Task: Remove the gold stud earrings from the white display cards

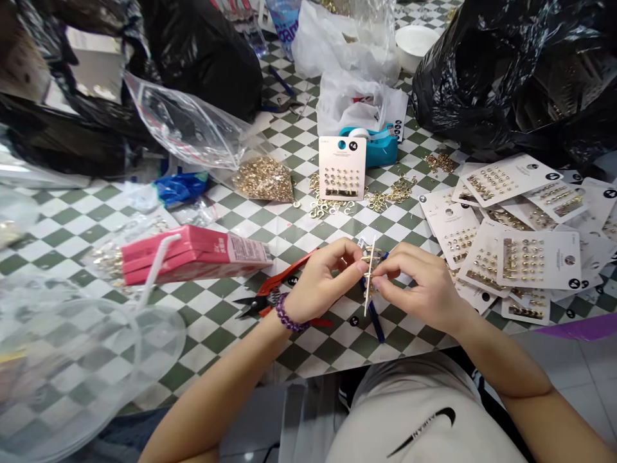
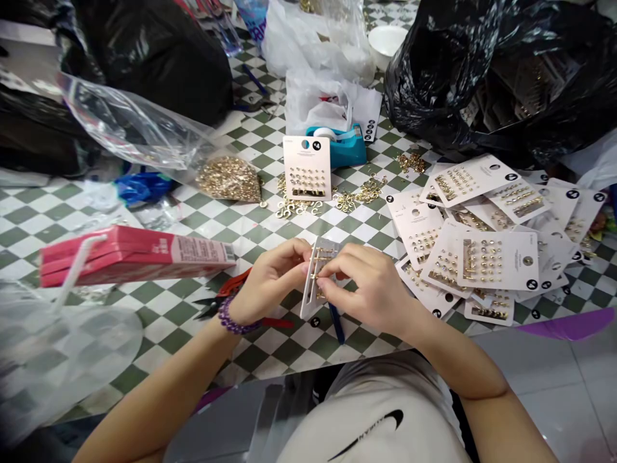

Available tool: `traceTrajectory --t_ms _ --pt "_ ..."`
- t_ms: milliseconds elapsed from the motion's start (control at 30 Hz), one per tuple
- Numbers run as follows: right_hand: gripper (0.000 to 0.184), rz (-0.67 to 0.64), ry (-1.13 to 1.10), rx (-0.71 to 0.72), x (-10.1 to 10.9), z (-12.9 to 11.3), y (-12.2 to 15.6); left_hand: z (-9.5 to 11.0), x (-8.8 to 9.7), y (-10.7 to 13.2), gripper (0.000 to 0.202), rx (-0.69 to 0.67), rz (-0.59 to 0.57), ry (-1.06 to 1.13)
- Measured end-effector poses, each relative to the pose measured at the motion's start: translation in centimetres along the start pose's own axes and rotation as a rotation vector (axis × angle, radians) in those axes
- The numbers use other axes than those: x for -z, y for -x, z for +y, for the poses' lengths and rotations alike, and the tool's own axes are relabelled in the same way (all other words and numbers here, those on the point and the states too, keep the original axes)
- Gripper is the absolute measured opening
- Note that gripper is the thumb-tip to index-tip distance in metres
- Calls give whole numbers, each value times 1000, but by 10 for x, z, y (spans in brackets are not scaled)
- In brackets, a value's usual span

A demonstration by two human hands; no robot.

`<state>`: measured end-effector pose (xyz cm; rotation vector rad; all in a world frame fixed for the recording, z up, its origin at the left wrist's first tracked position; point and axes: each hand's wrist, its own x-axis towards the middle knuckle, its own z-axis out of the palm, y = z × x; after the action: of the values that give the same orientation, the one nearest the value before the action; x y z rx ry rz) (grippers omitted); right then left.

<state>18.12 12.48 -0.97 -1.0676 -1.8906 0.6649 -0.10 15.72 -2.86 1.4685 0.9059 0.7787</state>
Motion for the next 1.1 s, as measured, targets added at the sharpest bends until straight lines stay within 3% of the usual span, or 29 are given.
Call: traceTrajectory --t_ms 67,167,300,467,567,667,767,933,1100 --pt "4 -5 9 1 0 -1 -1 -2 1 0 28 -11 -35 52" --pt "6 3 23 -4 1 -2 -2 -3 1 0 21 -182 -3 1" --pt "5 12 20 4 2 -2 -2 -3 1 -2 11 -454 23 -204" --pt "4 -18 33 53 1 0 -1 0 4 -1 7 -656 56 -529" --pt "5 -24 30 57 -1 1 -2 3 7 1 4 -723 84 -683" --pt "7 -43 85 54 3 -1 -3 6 9 1 5 -698 94 -697" --pt "15 -115 203 49 19 -7 -5 9 9 0 4 -673 94 -690" --pt "20 -227 548 46 67 1 -30 11 7 -1 3 -697 75 -685" --pt "20 -394 877 -291 97 52 -81 11 2 0 5 -733 90 -684"
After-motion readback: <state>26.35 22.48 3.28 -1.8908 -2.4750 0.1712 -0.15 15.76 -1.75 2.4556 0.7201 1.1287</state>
